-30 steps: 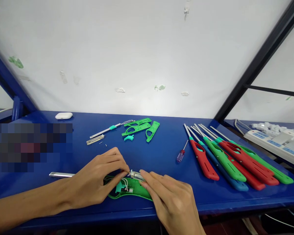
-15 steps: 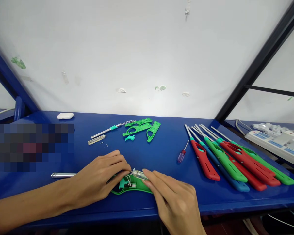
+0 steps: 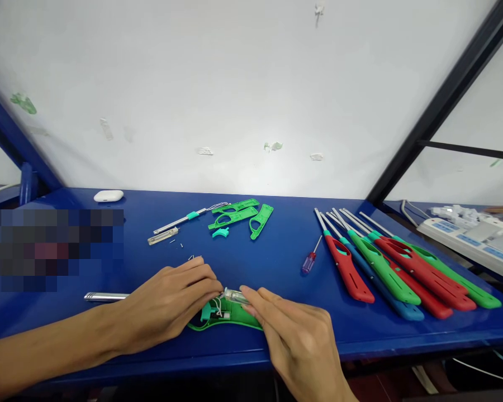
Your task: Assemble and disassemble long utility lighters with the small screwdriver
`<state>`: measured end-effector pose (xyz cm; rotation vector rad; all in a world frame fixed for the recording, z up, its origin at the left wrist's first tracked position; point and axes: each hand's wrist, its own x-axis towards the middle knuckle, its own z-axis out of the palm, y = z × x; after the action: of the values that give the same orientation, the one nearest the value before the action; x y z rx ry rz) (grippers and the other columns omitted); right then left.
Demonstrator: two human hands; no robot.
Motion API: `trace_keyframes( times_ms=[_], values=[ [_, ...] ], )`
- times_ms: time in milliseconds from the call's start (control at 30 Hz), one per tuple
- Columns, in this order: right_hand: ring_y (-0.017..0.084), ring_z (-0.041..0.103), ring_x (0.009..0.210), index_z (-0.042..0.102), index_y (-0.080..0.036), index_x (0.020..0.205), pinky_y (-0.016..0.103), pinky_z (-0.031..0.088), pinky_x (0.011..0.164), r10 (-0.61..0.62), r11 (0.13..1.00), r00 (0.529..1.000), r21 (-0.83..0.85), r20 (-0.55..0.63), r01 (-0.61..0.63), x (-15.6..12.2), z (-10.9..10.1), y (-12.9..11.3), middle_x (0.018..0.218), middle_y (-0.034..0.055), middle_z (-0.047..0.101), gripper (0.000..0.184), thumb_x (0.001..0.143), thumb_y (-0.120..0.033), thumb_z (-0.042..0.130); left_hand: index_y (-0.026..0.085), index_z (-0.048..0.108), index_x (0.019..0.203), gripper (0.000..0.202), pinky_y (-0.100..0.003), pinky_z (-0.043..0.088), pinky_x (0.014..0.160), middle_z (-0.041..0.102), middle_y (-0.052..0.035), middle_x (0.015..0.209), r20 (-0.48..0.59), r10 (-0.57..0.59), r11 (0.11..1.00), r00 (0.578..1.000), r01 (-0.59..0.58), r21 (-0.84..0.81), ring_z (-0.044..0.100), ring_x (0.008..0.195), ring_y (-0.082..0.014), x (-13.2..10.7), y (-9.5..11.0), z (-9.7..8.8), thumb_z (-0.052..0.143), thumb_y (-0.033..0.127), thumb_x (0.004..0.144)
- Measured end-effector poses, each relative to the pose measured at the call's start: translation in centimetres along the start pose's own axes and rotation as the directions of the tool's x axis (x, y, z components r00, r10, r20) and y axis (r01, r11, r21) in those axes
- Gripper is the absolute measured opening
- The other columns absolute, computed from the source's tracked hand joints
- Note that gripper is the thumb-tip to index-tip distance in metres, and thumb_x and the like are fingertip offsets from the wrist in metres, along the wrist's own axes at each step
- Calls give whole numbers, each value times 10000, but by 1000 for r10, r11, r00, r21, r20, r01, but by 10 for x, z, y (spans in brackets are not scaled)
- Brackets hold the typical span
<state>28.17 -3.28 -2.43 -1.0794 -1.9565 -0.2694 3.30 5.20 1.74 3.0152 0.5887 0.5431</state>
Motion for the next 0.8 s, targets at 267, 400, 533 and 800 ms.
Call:
trace_keyframes(
  times_ms=[267, 400, 533, 800],
  values=[
    [153, 810, 1025, 722, -219, 1323, 187, 630, 909, -34, 998, 998, -41, 49, 36, 1, -6, 2, 1107, 2, 846, 353, 998, -93, 665, 139, 678, 1092, 212, -310, 433, 612, 662, -59, 996, -3, -6, 999, 1000, 6, -33, 555, 852, -215, 1, 0, -1, 484, 67, 1041],
    [162, 817, 998, 741, -234, 1293, 198, 647, 874, -8, 1000, 999, -20, 36, 9, 3, -6, -1, 1064, -21, 852, 340, 1012, -85, 622, 135, 689, 1064, 231, -314, 367, 552, 667, -63, 985, -14, 7, 1000, 1000, -7, -29, 548, 839, -209, 0, 1, 0, 472, 58, 1040],
    [180, 816, 1007, 744, -250, 1302, 219, 659, 855, 2, 1000, 1000, -2, 30, -2, 3, -6, -2, 1070, -22, 851, 365, 1011, -75, 609, 134, 695, 1038, 219, -320, 334, 518, 668, -59, 967, -32, 9, 999, 999, -10, -35, 538, 818, -205, 0, 1, 1, 497, 41, 1017],
    [174, 821, 988, 744, -251, 1294, 219, 658, 863, -7, 1000, 1000, -27, 3, 7, 1, -5, -1, 1072, -11, 851, 372, 991, -58, 647, 165, 711, 1064, 215, -311, 451, 629, 711, -45, 984, -38, -30, 993, 999, 25, -116, 596, 847, -207, 1, -1, -1, 499, 134, 1074]
  ],
)
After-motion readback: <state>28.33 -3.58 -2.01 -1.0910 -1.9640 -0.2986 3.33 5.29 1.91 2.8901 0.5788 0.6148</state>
